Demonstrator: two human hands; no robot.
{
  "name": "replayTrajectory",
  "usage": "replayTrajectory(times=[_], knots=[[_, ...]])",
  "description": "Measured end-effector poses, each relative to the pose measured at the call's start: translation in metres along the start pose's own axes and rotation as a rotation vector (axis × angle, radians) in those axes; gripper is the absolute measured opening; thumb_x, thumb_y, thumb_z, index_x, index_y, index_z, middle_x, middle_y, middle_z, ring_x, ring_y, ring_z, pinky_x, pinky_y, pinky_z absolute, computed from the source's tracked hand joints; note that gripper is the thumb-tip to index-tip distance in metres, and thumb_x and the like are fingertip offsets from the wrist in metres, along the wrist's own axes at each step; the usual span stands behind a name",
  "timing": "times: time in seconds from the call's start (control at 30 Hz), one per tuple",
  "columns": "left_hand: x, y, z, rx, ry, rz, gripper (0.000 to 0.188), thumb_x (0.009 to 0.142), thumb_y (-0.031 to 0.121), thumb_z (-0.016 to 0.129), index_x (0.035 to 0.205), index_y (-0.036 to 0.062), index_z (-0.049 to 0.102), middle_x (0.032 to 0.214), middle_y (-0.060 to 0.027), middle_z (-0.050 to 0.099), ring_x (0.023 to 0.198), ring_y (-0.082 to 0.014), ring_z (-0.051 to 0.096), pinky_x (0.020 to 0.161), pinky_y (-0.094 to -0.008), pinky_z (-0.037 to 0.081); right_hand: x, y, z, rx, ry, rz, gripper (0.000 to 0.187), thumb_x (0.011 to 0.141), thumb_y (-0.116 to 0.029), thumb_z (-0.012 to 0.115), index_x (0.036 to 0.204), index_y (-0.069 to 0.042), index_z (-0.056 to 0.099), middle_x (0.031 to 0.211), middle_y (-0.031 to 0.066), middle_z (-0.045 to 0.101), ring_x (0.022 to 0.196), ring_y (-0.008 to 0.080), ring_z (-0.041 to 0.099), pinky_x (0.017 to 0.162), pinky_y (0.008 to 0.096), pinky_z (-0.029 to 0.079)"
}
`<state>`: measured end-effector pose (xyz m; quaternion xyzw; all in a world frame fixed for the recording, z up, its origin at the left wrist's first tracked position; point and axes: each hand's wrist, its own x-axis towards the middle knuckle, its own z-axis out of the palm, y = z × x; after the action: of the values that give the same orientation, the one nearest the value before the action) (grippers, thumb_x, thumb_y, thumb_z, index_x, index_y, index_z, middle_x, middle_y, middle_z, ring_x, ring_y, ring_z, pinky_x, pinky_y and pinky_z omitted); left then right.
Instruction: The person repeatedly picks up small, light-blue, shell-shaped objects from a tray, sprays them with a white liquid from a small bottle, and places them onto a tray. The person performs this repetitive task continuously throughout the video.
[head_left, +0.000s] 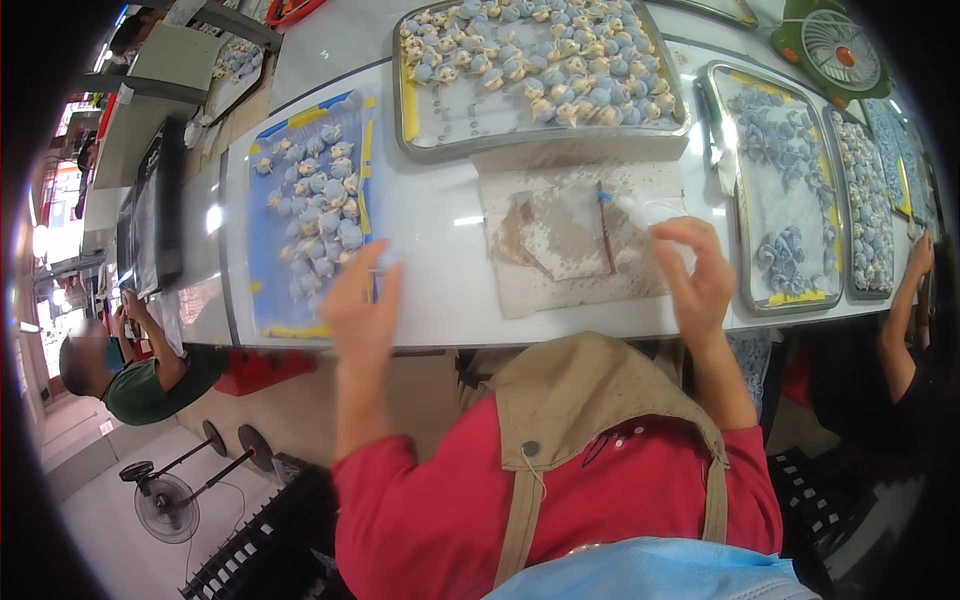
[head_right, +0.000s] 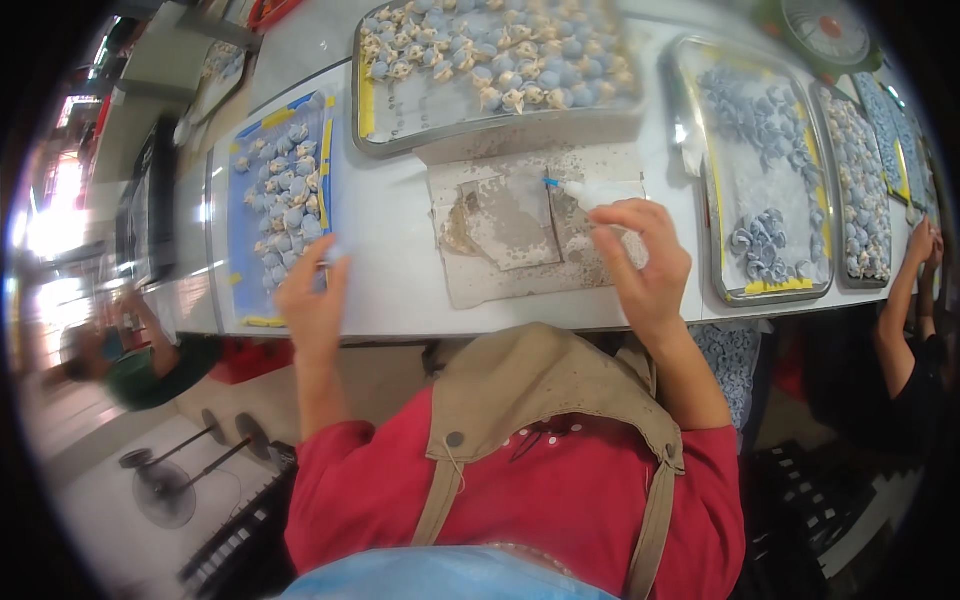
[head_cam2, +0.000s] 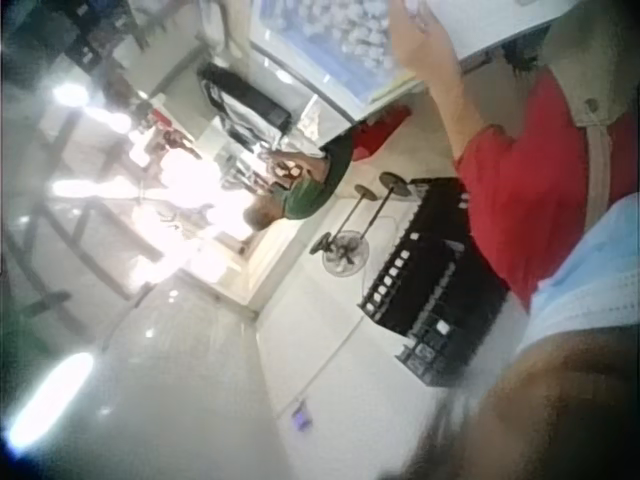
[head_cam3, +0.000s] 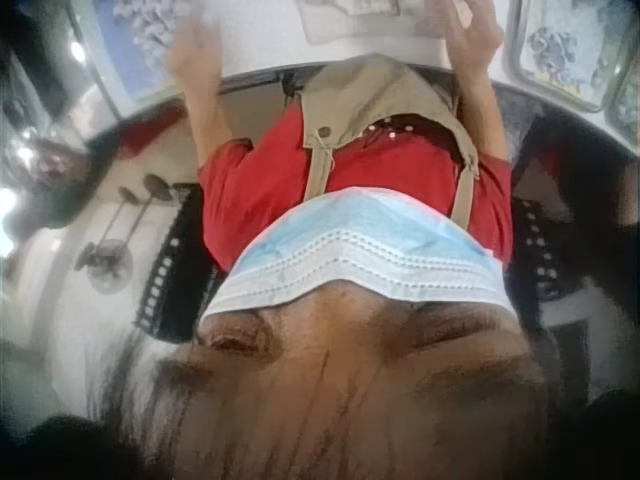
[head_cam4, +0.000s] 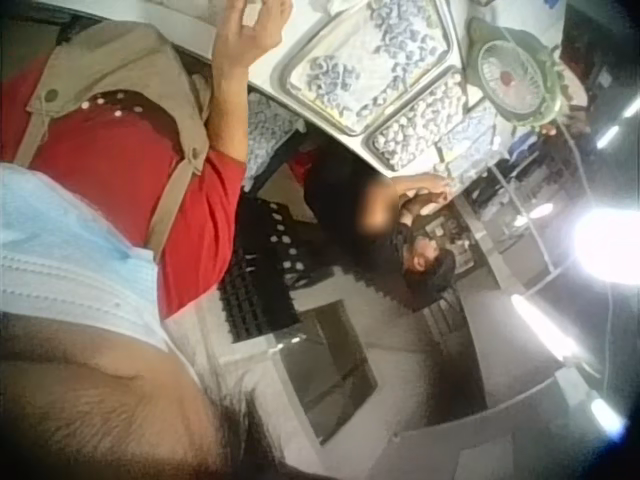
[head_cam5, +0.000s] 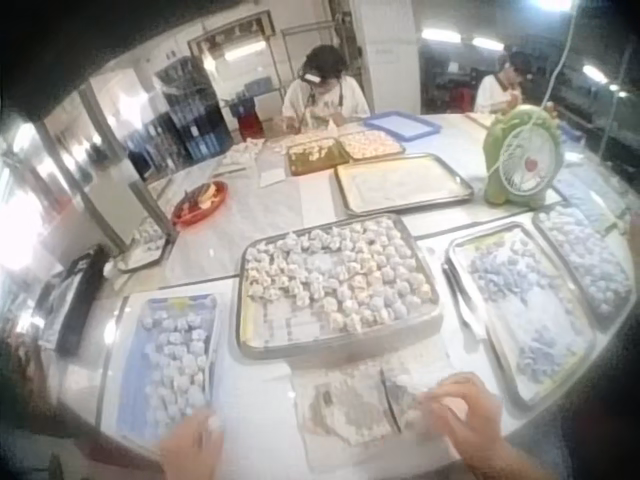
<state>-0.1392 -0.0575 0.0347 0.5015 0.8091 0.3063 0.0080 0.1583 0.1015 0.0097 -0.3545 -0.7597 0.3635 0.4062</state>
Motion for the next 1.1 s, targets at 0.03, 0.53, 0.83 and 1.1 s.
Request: replayTrajectory(times=[0.03, 0.53, 0.83, 1.1], knots=[[0.006, -0.012, -0.01, 0.11, 0.016, 0.029, 0.021, 0.076, 0.008, 0.067, 0.096, 0.0041, 0.064, 0.091, -0.0117, 0.066, 0.079, -0.0231, 0.064, 0.07, -0.031, 0.049, 0.001, 0.007, -0.001, -0.029, 0.051, 0.011, 0.02, 0.076, -0.002, 0.066, 0.095, -0.001, 0.062, 0.092, 0.0101, 0.062, 0.089, 0.022, 0.058, 0.08, 0.0298, 0.045], [0.196, 0.023, 0.153, 0.161, -0.241, 0.403, 0.031, 0.076, 0.015, 0.061, 0.106, 0.0092, 0.057, 0.092, -0.0149, 0.062, 0.077, -0.0302, 0.059, 0.072, -0.0389, 0.047, 0.0, 0.027, -0.009, -0.225, 0.1, 0.161, 0.028, 0.079, -0.011, 0.065, 0.105, -0.001, 0.059, 0.102, 0.0127, 0.06, 0.094, 0.0257, 0.057, 0.083, 0.0321, 0.043], [0.062, 0.08, 0.064, -1.138, -0.489, -0.217, 0.037, 0.081, 0.003, 0.06, 0.116, 0.0007, 0.049, 0.109, -0.0132, 0.057, 0.079, -0.0181, 0.062, 0.068, -0.0248, 0.049, -0.003, 0.029, -0.008, -0.361, -0.081, 0.054, 0.035, 0.072, -0.015, 0.071, 0.102, -0.002, 0.057, 0.092, 0.0118, 0.061, 0.078, 0.0267, 0.056, 0.068, 0.0335, 0.045], [-0.036, 0.107, 0.101, -1.442, -0.575, -0.583, 0.037, 0.082, -0.002, 0.058, 0.117, -0.0004, 0.047, 0.115, -0.0142, 0.055, 0.086, -0.0174, 0.06, 0.072, -0.0242, 0.048, -0.026, 0.003, -0.026, 0.173, 0.088, 0.226, 0.026, 0.078, -0.012, 0.069, 0.097, -0.001, 0.055, 0.084, 0.0083, 0.06, 0.074, 0.011, 0.057, 0.063, 0.0235, 0.045]])
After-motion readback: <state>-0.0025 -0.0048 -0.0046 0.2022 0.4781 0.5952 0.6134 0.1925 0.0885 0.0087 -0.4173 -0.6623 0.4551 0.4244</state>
